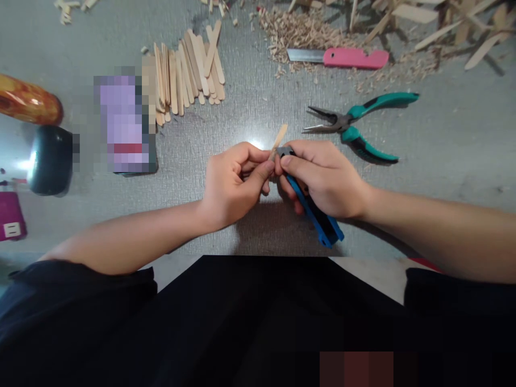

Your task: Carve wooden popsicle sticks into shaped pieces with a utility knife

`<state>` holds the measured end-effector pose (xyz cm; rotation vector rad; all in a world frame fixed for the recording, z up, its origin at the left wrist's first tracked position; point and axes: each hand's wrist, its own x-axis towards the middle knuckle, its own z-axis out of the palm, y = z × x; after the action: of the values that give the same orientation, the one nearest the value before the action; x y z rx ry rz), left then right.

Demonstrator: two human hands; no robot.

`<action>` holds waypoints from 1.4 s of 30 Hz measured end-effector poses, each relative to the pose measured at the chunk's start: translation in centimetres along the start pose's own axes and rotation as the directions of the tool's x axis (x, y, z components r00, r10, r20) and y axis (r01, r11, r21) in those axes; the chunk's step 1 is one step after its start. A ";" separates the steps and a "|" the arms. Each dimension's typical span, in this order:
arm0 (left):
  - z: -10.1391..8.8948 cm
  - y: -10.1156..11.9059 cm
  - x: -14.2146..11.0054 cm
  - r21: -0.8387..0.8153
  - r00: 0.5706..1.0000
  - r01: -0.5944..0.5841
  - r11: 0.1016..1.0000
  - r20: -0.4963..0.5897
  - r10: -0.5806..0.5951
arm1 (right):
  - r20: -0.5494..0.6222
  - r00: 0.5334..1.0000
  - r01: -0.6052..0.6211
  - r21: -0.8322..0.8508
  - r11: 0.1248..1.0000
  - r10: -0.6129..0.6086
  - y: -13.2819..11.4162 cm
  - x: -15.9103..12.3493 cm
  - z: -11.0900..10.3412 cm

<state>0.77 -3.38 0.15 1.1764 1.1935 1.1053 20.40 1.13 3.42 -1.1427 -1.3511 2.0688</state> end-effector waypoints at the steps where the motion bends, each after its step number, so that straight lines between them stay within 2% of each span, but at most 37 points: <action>1: 0.0 -0.1 0.0 -0.002 1.000 -0.010 1.000 0.005 0.010 | -0.006 1.000 -0.006 0.000 1.000 0.006 0.0 0.0 0.1; 8: 0.1 -0.2 0.2 -0.037 0.999 -0.034 0.999 0.018 0.035 | 0.014 1.000 -0.012 0.056 0.998 0.011 -0.1 0.0 0.2; 14: 0.1 0.1 0.4 -0.119 0.999 -0.038 0.992 0.035 0.042 | 0.107 0.992 0.060 0.094 0.994 -0.070 0.1 0.2 -0.3; 26: 0.0 0.7 0.6 -0.204 0.996 0.057 0.977 0.076 -0.042 | 0.183 0.974 0.102 0.164 0.981 -0.132 0.7 0.4 -1.1; 36: 0.0 0.5 0.4 -0.121 0.998 0.055 0.991 0.010 -0.054 | 0.127 0.983 0.115 0.125 0.986 -0.131 0.2 0.2 -0.5; 42: 0.2 0.4 0.2 -0.121 0.999 0.052 0.991 0.009 -0.051 | 0.084 0.987 0.127 0.088 0.988 -0.134 0.4 0.2 -0.2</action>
<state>0.95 -3.15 0.52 1.0499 1.1299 1.1189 20.50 1.16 2.95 -0.9123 -1.3312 2.0814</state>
